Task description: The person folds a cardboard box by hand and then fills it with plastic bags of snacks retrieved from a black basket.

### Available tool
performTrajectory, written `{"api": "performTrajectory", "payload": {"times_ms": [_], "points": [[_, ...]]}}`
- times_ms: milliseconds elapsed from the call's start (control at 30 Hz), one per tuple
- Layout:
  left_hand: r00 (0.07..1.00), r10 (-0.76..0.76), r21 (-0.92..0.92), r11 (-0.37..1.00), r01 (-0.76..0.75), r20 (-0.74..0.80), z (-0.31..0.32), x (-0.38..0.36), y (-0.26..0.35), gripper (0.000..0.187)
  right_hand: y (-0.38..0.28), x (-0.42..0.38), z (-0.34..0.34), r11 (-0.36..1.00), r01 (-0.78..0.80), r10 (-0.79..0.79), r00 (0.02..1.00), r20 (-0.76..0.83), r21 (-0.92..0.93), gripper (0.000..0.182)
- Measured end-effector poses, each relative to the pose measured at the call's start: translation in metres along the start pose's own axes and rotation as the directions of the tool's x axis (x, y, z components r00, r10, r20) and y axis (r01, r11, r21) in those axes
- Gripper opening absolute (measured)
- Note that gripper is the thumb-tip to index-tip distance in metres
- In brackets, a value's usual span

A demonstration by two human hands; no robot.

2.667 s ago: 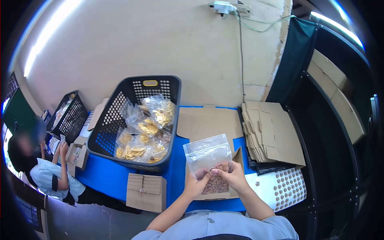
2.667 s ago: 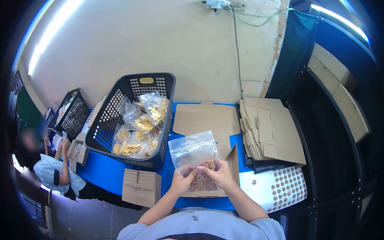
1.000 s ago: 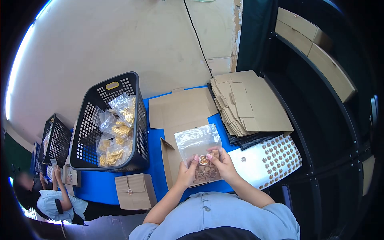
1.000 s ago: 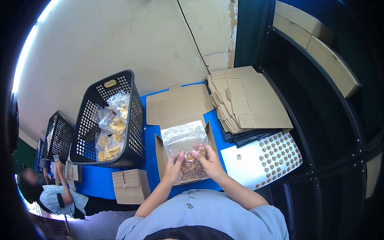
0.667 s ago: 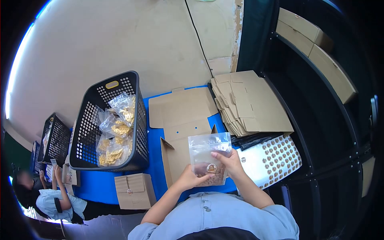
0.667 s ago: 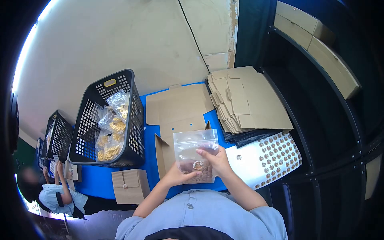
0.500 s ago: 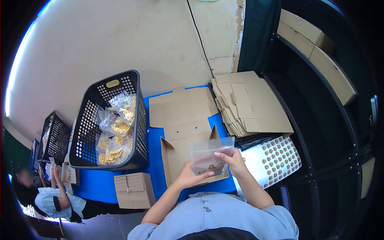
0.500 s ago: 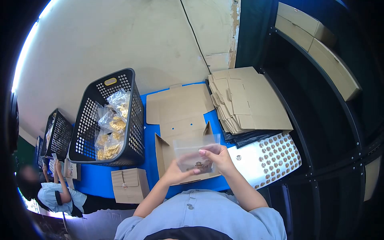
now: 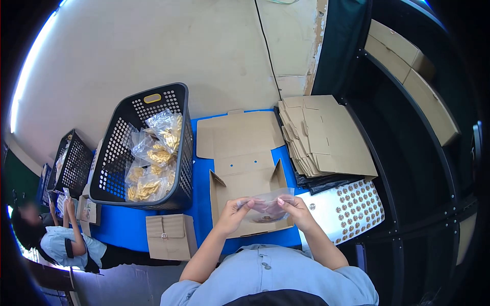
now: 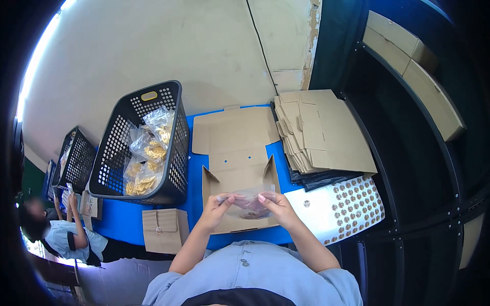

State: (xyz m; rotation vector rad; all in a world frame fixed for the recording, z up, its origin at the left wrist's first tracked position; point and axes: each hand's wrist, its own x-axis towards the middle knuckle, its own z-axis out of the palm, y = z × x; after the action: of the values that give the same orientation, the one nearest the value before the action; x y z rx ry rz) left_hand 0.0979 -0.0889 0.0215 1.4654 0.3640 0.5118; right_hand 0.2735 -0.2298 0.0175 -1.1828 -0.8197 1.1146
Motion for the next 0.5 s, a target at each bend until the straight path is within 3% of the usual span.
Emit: {"api": "performTrajectory", "payload": {"times_ms": [67, 100, 167, 233, 300, 333, 367, 400, 467, 500], "points": [[0.989, -0.034, -0.013, 0.999, 0.037, 0.144, -0.014, -0.004, -0.003, 0.042, -0.006, -0.004, 0.003, 1.0, -0.004, 0.004, 0.999, 0.037, 0.001, 0.035], [0.99, -0.032, -0.014, 0.999, 0.034, 0.135, -0.02, -0.006, -0.004, 0.042, -0.008, -0.005, 0.003, 1.0, -0.007, 0.007, 0.998, 0.067, 0.004, 0.036], [0.955, -0.148, -0.218, 0.954, 0.206, 0.258, -0.029, -0.011, -0.004, 0.047, -0.008, -0.005, 0.001, 1.0, -0.022, 0.024, 0.99, 0.141, -0.018, 0.036], [0.959, -0.176, -0.22, 0.949, 0.225, 0.22, -0.025, -0.014, 0.001, 0.047, -0.003, -0.004, -0.002, 0.999, -0.032, 0.04, 0.977, 0.211, -0.04, 0.036], [0.963, -0.201, -0.223, 0.945, 0.239, 0.181, -0.026, -0.014, -0.003, 0.047, 0.006, -0.003, -0.004, 0.997, -0.027, 0.034, 0.996, 0.084, -0.078, 0.037], [0.989, -0.127, -0.135, 0.981, 0.136, 0.08, -0.031, -0.011, -0.014, 0.047, 0.006, -0.001, -0.006, 0.996, -0.025, 0.032, 0.995, 0.091, -0.083, 0.037], [0.999, -0.041, -0.036, 0.999, 0.04, -0.015, -0.035, -0.008, -0.024, 0.047, 0.005, 0.001, -0.007, 0.987, 0.029, -0.029, 1.0, 0.001, -0.156, 0.037], [0.999, -0.038, -0.036, 0.999, 0.037, -0.022, -0.043, -0.004, -0.03, 0.047, 0.006, 0.003, -0.007, 0.97, 0.074, -0.096, 0.992, -0.085, -0.23, 0.037], [0.937, -0.237, 0.1, 0.971, 0.218, 0.255, -0.059, 0.001, -0.034, 0.055, 0.015, 0.006, -0.005, 0.952, 0.032, -0.079, 0.987, -0.142, -0.306, 0.036], [0.937, -0.237, 0.102, 0.971, 0.217, 0.256, -0.051, 0.001, -0.032, 0.055, 0.024, 0.008, -0.002, 0.883, 0.129, -0.198, 0.974, -0.11, -0.451, 0.035]]}}
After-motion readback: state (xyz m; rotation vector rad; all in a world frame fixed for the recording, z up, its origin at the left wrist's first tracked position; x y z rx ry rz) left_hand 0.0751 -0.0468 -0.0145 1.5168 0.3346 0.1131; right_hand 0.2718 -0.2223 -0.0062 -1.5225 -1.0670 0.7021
